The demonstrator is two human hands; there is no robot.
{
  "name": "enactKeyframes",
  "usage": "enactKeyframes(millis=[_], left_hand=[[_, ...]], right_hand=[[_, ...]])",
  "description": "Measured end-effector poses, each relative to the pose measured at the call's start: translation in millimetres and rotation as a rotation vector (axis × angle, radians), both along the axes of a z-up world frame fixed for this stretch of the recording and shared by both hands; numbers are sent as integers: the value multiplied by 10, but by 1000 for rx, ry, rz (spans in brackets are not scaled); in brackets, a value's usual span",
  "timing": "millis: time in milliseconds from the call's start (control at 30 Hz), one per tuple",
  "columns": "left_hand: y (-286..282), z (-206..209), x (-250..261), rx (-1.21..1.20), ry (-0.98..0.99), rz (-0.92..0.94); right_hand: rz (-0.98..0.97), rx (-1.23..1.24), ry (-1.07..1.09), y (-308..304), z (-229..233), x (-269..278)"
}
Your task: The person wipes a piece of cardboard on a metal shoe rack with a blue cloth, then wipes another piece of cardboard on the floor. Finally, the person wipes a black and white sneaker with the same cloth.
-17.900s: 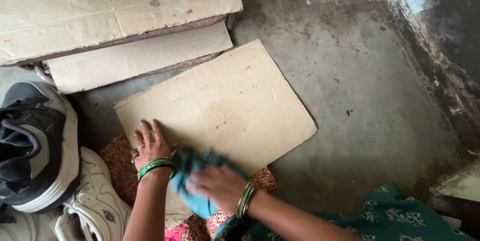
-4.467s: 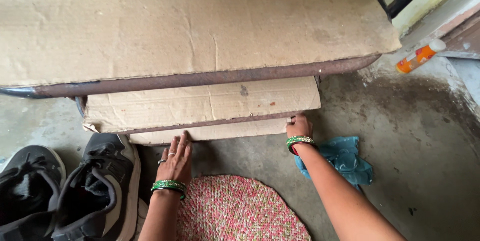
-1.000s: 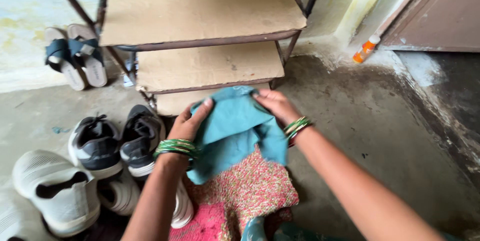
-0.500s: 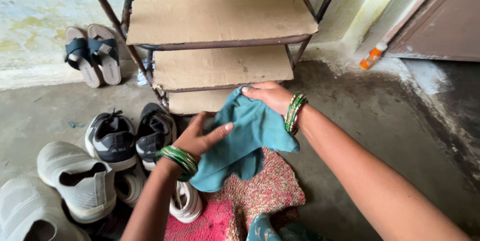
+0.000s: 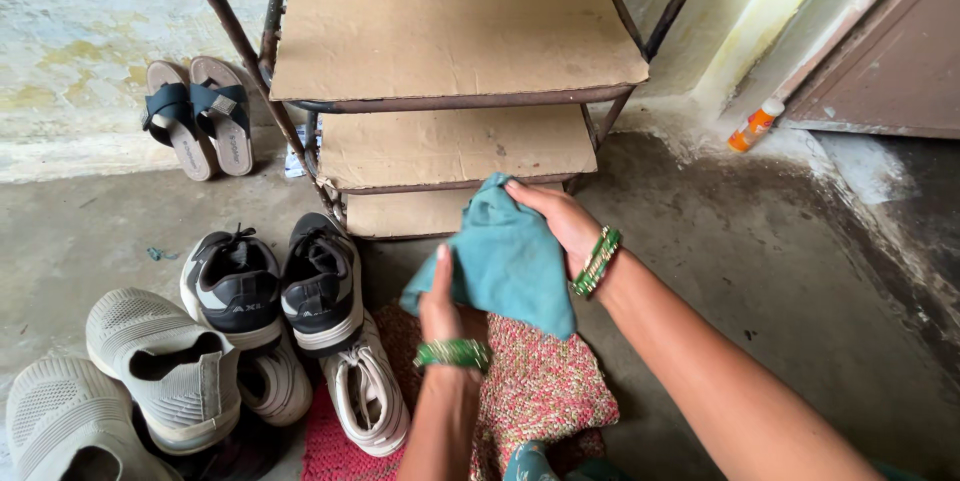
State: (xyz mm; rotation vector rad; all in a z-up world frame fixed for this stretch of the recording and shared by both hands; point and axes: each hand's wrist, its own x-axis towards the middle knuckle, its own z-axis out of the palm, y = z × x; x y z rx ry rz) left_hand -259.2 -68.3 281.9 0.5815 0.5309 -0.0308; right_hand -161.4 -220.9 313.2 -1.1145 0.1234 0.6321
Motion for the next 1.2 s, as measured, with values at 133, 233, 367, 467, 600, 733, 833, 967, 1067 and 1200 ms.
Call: enactKeyframes(millis=[133, 233, 367, 467, 600, 733, 833, 967, 1067, 1200], left_hand=[[405, -88, 292, -44, -103, 14], [699, -205, 395, -92, -142, -59], [802, -267, 590, 394, -203, -378], [897, -160, 616, 846, -314, -680], [1005, 42, 630, 824, -426, -878], [1052, 104, 550, 644, -315, -762], [1091, 10, 464, 487, -242, -652], [1269, -323, 624, 546, -292, -517], [1236, -549, 768, 597, -359, -563], [1116, -592, 782, 596, -337, -569]], right_hand=[[-25, -252, -231, -302, -361, 52], [137, -484, -501, -290, -654, 95], [-70, -300, -668, -22, -283, -42], [164, -454, -896, 135, 178, -218], [526, -651, -783, 261, 315, -220], [794, -1312, -509, 84, 101, -75], [759, -1844, -570, -35, -81, 28], [54, -1532, -1108, -121, 24, 20], [112, -726, -1382, 137, 193, -17], [575, -1223, -1034, 294, 186, 62]])
